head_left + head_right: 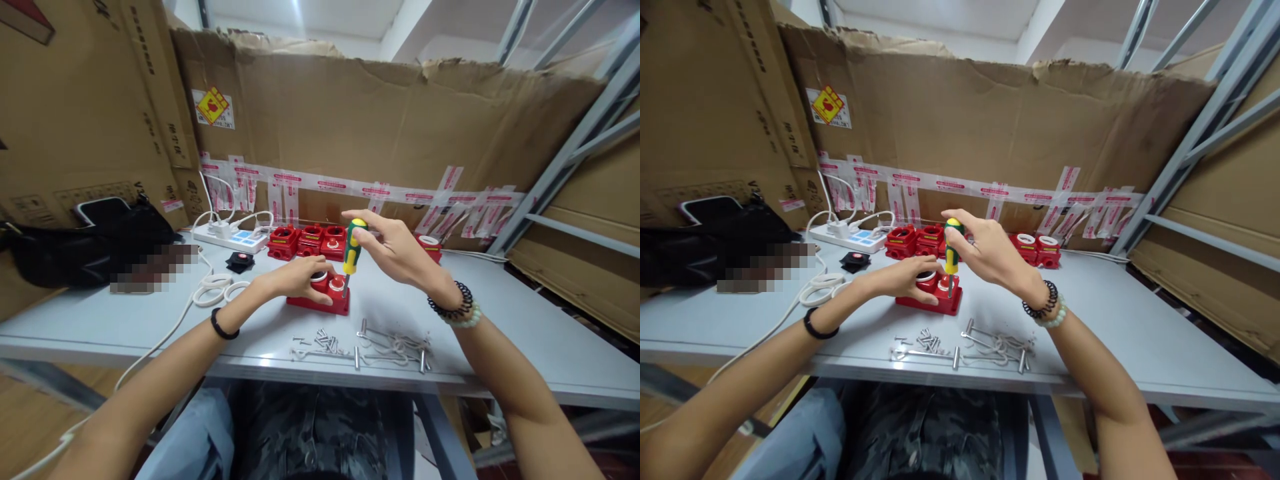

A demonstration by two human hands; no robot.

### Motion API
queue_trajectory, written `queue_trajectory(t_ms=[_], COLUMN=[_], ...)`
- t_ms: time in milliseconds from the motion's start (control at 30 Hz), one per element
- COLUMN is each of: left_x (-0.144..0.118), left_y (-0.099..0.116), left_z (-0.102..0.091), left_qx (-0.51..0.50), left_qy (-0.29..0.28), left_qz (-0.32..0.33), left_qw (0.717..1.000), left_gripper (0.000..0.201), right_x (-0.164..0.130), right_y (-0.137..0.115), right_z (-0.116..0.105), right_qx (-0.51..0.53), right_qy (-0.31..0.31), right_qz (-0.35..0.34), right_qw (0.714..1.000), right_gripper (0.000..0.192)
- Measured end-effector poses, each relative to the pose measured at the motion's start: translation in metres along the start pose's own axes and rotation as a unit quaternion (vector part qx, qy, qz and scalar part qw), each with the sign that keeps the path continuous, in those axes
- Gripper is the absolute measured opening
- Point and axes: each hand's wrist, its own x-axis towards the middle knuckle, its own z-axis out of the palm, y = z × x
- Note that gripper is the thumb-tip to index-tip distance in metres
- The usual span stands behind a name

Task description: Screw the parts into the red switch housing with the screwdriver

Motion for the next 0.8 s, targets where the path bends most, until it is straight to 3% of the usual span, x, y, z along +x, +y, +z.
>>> queue_trajectory(t_ms=[67, 133, 267, 333, 400, 467, 533, 600, 667, 800], left_x=[0.000, 0.000, -0.001, -0.001, -0.001, -0.001, -0.001, -0.001, -0.001, -0.002], left_y=[-0.001, -0.001, 0.001, 0.002, 0.002, 0.001, 0.000, -0.001, -0.001, 0.000], left_z=[0.001, 0.001, -0.001, -0.001, -0.002, -0.001, 0.000, 0.000, 0.001, 0.000], left_qx=[0.000, -0.004, -0.005, -0.007, -0.010, -0.012, -0.012, -0.011, -0.010, -0.011], left_qy=[-0.001, -0.004, -0.006, -0.004, -0.001, -0.001, -0.002, -0.004, -0.009, -0.015], left_qz=[0.004, 0.006, -0.009, -0.009, -0.002, 0.004, 0.002, -0.007, -0.017, -0.021], left_qw=[1.000, 1.000, 1.000, 1.000, 1.000, 1.000, 1.000, 1.000, 1.000, 1.000], left_gripper=[0.056, 0.055, 0.056, 0.055, 0.054, 0.054, 0.056, 0.059, 0.061, 0.060], right_x=[0.001, 0.001, 0.001, 0.001, 0.002, 0.003, 0.004, 0.005, 0.004, 0.003], right_y=[0.000, 0.000, 0.002, 0.005, 0.008, 0.009, 0.009, 0.008, 0.007, 0.009], right_z=[-0.004, 0.000, 0.017, 0.020, 0.015, 0.005, -0.004, -0.006, 0.000, 0.018], right_qx=[0.102, 0.130, -0.052, -0.119, -0.092, 0.010, 0.127, 0.180, 0.156, 0.010], right_qy=[-0.063, -0.061, 0.112, 0.151, 0.110, 0.023, -0.071, -0.103, -0.051, 0.107], right_qz=[-0.021, -0.027, 0.006, 0.017, 0.016, -0.001, -0.022, -0.025, -0.010, 0.018], right_qw=[0.993, 0.989, 0.992, 0.981, 0.990, 1.000, 0.989, 0.978, 0.986, 0.994], right_gripper=[0.036, 0.035, 0.032, 0.032, 0.031, 0.030, 0.034, 0.035, 0.032, 0.026])
